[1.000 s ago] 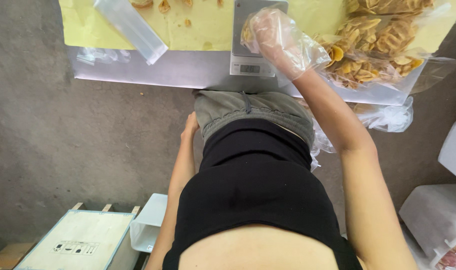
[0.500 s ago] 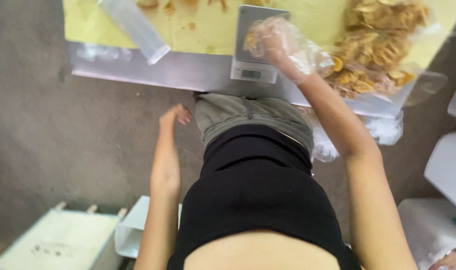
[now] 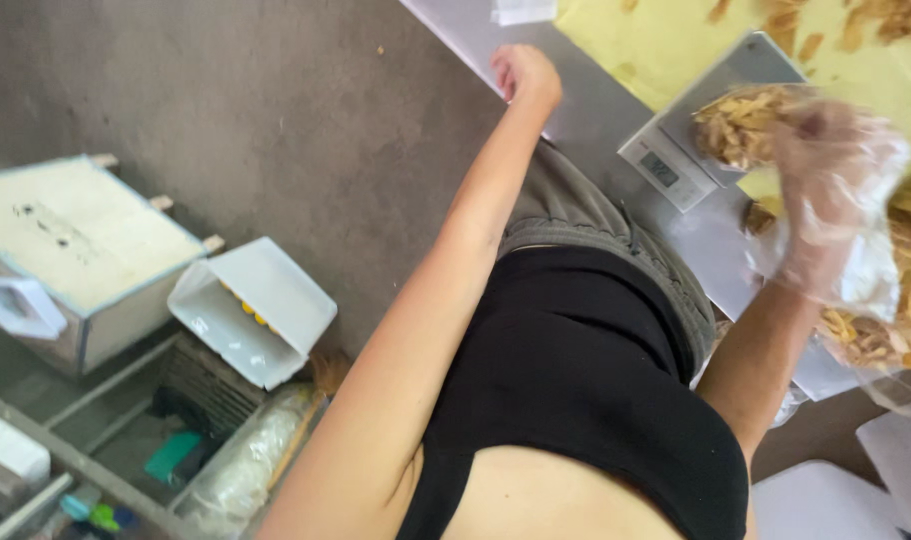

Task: The person scoops dried fruit slices from a bulk pile on a table, places them into a small plastic bag on a digital scale, and adjusts the quantity to reach a target weight. The person then removes the filled bag from the scale and places it aside, repeating the process for multiple bags.

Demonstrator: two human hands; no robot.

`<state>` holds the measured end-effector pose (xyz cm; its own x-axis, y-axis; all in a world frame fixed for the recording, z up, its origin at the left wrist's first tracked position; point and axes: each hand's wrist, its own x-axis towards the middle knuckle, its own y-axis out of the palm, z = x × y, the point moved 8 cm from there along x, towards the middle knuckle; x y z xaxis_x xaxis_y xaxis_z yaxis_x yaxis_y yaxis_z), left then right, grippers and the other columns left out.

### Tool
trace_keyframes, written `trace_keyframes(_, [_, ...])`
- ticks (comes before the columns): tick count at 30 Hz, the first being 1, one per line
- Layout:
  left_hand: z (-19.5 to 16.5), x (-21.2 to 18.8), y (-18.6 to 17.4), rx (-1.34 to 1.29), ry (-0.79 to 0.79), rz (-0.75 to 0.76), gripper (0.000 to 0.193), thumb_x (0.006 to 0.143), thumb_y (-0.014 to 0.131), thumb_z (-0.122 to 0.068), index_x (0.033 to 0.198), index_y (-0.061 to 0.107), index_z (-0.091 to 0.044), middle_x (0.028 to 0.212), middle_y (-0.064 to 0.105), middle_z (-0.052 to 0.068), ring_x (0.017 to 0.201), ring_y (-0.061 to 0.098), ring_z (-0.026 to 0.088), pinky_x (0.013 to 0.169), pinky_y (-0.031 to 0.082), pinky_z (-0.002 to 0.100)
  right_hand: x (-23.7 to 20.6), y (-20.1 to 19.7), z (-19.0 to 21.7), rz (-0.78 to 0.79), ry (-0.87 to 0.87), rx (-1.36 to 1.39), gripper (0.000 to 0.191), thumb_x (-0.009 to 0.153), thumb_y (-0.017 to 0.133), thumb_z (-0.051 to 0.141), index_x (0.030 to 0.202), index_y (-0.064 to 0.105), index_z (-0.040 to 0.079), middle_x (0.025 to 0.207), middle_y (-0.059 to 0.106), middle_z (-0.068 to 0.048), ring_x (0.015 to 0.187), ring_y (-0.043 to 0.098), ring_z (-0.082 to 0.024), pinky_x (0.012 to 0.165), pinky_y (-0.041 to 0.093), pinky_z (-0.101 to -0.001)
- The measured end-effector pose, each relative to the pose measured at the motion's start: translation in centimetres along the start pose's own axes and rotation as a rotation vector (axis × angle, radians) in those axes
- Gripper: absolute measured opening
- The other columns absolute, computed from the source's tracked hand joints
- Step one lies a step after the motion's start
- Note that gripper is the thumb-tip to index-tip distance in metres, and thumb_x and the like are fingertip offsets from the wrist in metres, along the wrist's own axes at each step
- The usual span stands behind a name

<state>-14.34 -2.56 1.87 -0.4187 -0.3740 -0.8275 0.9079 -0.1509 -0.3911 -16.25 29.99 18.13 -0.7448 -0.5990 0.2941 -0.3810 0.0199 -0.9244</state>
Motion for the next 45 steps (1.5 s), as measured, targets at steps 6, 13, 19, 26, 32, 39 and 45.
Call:
trace_keyframes(6, [0.6, 0.3, -0.2, 0.102, -0.070, -0.020, 0.026, 0.089, 0.061, -0.034, 0.093, 0.074, -0.012, 0.072, 0.075, 0.009, 0.068, 0.071, 0.028, 0.095, 0.042, 0.058, -2.7, 1.0, -5.2, 0.490, 0.440, 1.006, 0.013, 0.111, 0.068, 0.016, 0.118, 0.065, 0.005, 0.111, 0.072, -0.007, 0.091, 0.066, -0.010, 0.080, 0.055, -0.0256])
trace_keyframes(13, [-1.9, 3.6, 2.1, 0.122, 0.092, -0.018, 0.028, 0.094, 0.057, -0.027, 0.086, 0.079, -0.014, 0.079, 0.075, 0.007, 0.075, 0.070, 0.028, 0.098, 0.037, 0.067, 3.7, -9.5, -6.1, 0.141, 0.386, 0.705, 0.016, 0.108, 0.072, 0.009, 0.122, 0.069, 0.004, 0.109, 0.075, -0.011, 0.090, 0.071, -0.016, 0.077, 0.059, -0.0272])
trace_keyframes(19, [-2.7, 6.4, 3.1, 0.037, 0.082, -0.043, 0.026, 0.096, 0.057, -0.026, 0.093, 0.080, -0.013, 0.078, 0.075, 0.007, 0.065, 0.069, 0.029, 0.102, 0.032, 0.069, 7.0, -13.3, -4.9, 0.123, 0.449, 0.718, 0.020, 0.105, 0.075, 0.004, 0.125, 0.072, 0.002, 0.105, 0.077, -0.014, 0.089, 0.075, -0.020, 0.077, 0.062, -0.0292])
trace_keyframes(26, [-2.6, 6.8, 3.5, 0.049, 0.116, -0.120, 0.022, 0.089, 0.067, -0.034, 0.094, 0.080, -0.017, 0.078, 0.075, 0.004, 0.056, 0.067, 0.027, 0.101, 0.035, 0.065, 2.9, -13.2, -4.4, 0.134, 0.474, 0.792, 0.016, 0.102, 0.073, 0.000, 0.117, 0.070, -0.004, 0.103, 0.076, -0.019, 0.089, 0.074, -0.022, 0.077, 0.059, -0.0326])
trace_keyframes(32, [-2.4, 6.2, 3.3, 0.048, 0.122, -0.141, 0.029, 0.086, 0.072, -0.046, 0.095, 0.081, -0.019, 0.079, 0.075, 0.003, 0.060, 0.067, 0.026, 0.102, 0.037, 0.062, -0.7, -11.5, -5.2, 0.221, 0.696, 0.929, 0.016, 0.106, 0.075, 0.005, 0.120, 0.073, -0.002, 0.106, 0.077, -0.015, 0.091, 0.073, -0.018, 0.081, 0.058, -0.0299])
trace_keyframes(39, [-2.4, 6.1, 3.2, 0.035, 0.132, -0.115, 0.031, 0.086, 0.071, -0.047, 0.095, 0.081, -0.019, 0.083, 0.075, 0.001, 0.060, 0.068, 0.026, 0.101, 0.038, 0.062, -0.1, -11.7, -4.9, 0.183, 0.610, 0.885, 0.015, 0.107, 0.076, 0.004, 0.120, 0.073, -0.003, 0.106, 0.077, -0.015, 0.093, 0.073, -0.019, 0.084, 0.058, -0.0303])
trace_keyframes(45, [-2.1, 5.7, 3.0, 0.043, 0.124, -0.123, 0.029, 0.085, 0.073, -0.046, 0.095, 0.080, -0.020, 0.081, 0.075, 0.001, 0.058, 0.067, 0.026, 0.101, 0.038, 0.061, 1.4, -12.3, -4.8, 0.161, 0.549, 0.833, 0.017, 0.101, 0.073, 0.001, 0.117, 0.071, -0.001, 0.099, 0.074, -0.017, 0.086, 0.073, -0.021, 0.075, 0.058, -0.0317])
